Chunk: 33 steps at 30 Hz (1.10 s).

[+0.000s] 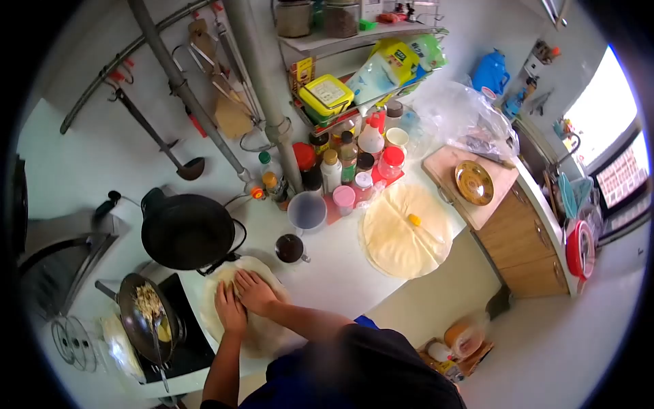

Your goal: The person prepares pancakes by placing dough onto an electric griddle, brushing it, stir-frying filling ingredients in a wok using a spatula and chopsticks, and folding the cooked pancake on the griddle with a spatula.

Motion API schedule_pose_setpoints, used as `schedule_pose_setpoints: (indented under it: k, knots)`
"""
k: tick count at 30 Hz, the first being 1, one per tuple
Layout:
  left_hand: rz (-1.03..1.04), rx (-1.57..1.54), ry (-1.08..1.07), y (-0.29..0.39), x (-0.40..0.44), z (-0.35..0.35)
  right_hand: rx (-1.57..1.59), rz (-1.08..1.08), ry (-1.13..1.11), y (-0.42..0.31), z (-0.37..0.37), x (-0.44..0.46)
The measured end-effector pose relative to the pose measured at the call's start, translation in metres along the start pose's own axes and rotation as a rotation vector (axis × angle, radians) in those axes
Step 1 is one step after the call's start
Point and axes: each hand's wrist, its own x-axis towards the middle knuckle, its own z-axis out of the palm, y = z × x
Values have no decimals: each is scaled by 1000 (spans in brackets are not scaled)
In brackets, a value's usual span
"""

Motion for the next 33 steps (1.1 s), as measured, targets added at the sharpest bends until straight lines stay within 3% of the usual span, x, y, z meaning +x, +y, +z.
schedule_pose_setpoints:
  k: [2, 3, 6, 9, 12, 17, 20, 21, 22, 24, 25, 29, 33]
  knots:
    - [33, 6, 134, -17, 1, -23, 120, 21, 26, -21, 6, 24]
    - [-57, -93, 96, 91, -11, 60, 124, 52, -141, 69, 5, -62]
    - [-45, 8, 183, 36, -2, 34, 129, 7, -97, 32, 30, -9]
    - [-84, 34, 108, 36, -5, 25, -93, -42, -167, 30, 17, -13]
    - [-90, -10, 209, 36, 0, 29, -4, -22, -68, 34, -5, -11]
    - [-165, -13, 201, 40, 5, 32, 46, -45, -29, 33, -1, -10]
    - [-228, -33, 207, 52, 13, 29, 132, -176, 183, 38, -12, -2]
    - [-254, -44, 213, 54, 13, 27, 129, -235, 238, 41, -22, 5]
    - [-244, -47, 141, 53, 8, 23, 183, -391, 385, 37, -60, 22]
    - [-213, -44, 142, 55, 4, 8, 135, -441, 518, 16, -148, 70]
    - [-197, -44, 141, 57, 3, 5, 54, -538, 686, 7, -189, 97]
    - [-179, -66, 74, 61, 4, 5, -245, -614, 841, -4, -269, 206]
    - [-187, -113, 86, 61, 4, 9, -323, -409, 461, 6, -264, 264]
